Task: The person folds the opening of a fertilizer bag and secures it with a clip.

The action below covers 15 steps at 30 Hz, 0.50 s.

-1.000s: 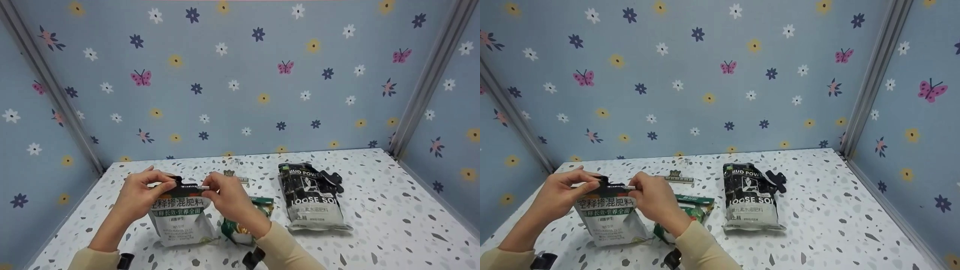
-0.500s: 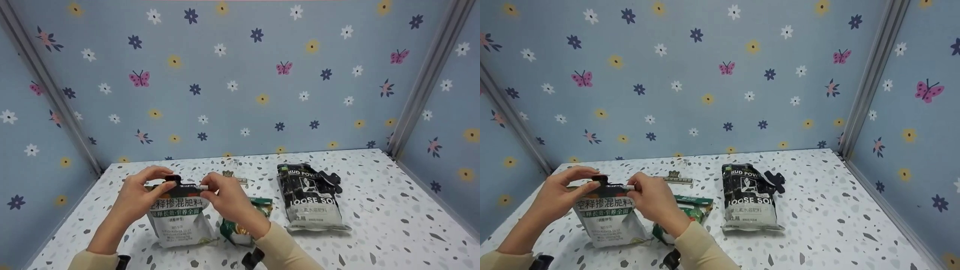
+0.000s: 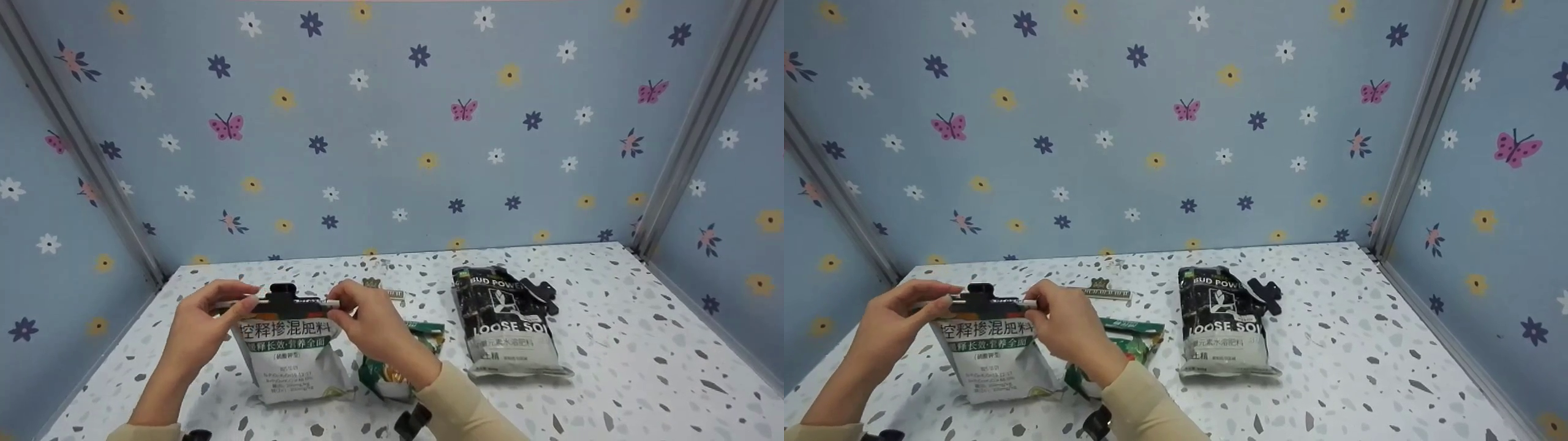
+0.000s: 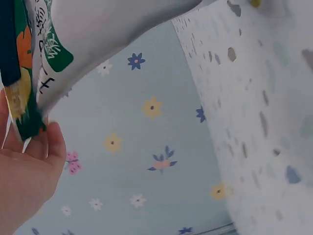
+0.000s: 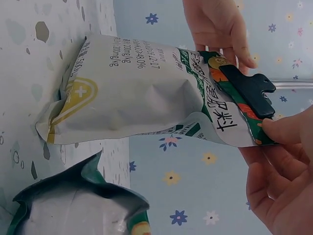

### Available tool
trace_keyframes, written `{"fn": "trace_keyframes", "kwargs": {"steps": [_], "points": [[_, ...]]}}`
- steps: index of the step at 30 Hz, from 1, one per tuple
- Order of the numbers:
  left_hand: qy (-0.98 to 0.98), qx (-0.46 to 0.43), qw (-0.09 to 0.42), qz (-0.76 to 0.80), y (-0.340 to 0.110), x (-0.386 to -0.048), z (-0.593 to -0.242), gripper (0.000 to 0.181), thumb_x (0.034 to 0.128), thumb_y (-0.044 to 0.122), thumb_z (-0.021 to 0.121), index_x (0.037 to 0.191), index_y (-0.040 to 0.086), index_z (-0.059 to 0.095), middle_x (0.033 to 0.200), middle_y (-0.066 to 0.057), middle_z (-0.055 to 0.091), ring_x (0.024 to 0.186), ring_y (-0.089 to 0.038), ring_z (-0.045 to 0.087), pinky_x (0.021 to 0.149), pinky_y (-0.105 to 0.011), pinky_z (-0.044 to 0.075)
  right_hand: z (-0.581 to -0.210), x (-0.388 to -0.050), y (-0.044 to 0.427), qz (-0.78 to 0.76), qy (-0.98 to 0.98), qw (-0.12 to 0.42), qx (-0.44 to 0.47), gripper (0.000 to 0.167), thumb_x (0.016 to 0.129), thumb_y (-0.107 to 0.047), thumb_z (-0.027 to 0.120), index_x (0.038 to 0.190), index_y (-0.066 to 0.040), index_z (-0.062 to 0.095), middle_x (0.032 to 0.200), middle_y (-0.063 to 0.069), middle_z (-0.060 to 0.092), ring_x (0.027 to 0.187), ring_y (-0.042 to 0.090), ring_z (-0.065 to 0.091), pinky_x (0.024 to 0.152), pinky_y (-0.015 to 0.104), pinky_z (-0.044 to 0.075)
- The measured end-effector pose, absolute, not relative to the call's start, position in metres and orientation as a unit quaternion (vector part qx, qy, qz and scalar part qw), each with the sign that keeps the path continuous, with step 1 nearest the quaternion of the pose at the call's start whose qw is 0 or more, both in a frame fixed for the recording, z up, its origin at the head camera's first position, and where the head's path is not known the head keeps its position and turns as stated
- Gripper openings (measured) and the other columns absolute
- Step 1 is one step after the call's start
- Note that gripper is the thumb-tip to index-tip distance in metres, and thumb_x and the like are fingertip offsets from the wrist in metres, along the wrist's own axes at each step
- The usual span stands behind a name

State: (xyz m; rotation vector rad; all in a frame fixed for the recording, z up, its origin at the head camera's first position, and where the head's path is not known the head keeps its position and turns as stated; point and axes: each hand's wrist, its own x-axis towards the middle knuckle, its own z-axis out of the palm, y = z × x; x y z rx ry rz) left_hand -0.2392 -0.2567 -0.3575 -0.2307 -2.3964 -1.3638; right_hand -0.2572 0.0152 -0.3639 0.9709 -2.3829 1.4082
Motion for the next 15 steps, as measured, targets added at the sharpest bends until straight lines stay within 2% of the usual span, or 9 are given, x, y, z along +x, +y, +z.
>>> {"fn": "trace_keyframes", "kwargs": {"steps": [4,8,12,15], "points": [[-0.823,-0.044,0.129,-0.551,-0.269,-0.241,-0.368,0.040,0.0980,0.031,0.066,0.125,0.002,0.062,0.108,0.002,0.069,0.096,-0.011,0.062,0.081,-0.024,0.046,-0.364,-0.258,0.014,0.499,-0.801,0.086,0.319,0.014,0.094,-0.006,0.069,0.106,-0.010,0.064,0.086,-0.007,0.064,0.076,0.004,0.060,0.067,0.022,0.053],[-0.824,-0.015,0.069,-0.563,-0.274,-0.244,-0.373,0.039,0.1017,0.032,0.060,0.123,0.000,0.062,0.099,0.003,0.068,0.093,-0.010,0.057,0.083,-0.027,0.044,-0.365,-0.258,0.014,0.519,-0.797,0.070,0.300,0.015,0.093,-0.005,0.070,0.105,-0.012,0.065,0.086,-0.008,0.064,0.076,0.005,0.061,0.069,0.023,0.054],[-0.817,-0.005,0.028,-0.575,-0.276,-0.248,-0.377,0.042,0.1016,0.034,0.060,0.123,-0.002,0.062,0.105,0.001,0.072,0.097,-0.005,0.061,0.095,-0.033,0.042,-0.367,-0.259,0.013,0.533,-0.795,0.059,0.284,0.016,0.094,-0.009,0.069,0.109,-0.012,0.065,0.090,-0.007,0.066,0.081,0.007,0.061,0.071,0.025,0.053],[-0.804,-0.001,0.013,-0.595,-0.276,-0.250,-0.381,0.044,0.1004,0.034,0.062,0.127,-0.002,0.060,0.110,0.000,0.072,0.102,-0.005,0.063,0.102,-0.037,0.040,-0.370,-0.259,0.012,0.534,-0.804,0.038,0.260,0.023,0.096,-0.015,0.068,0.119,-0.013,0.064,0.097,-0.006,0.066,0.090,0.008,0.062,0.077,0.028,0.052]]}}
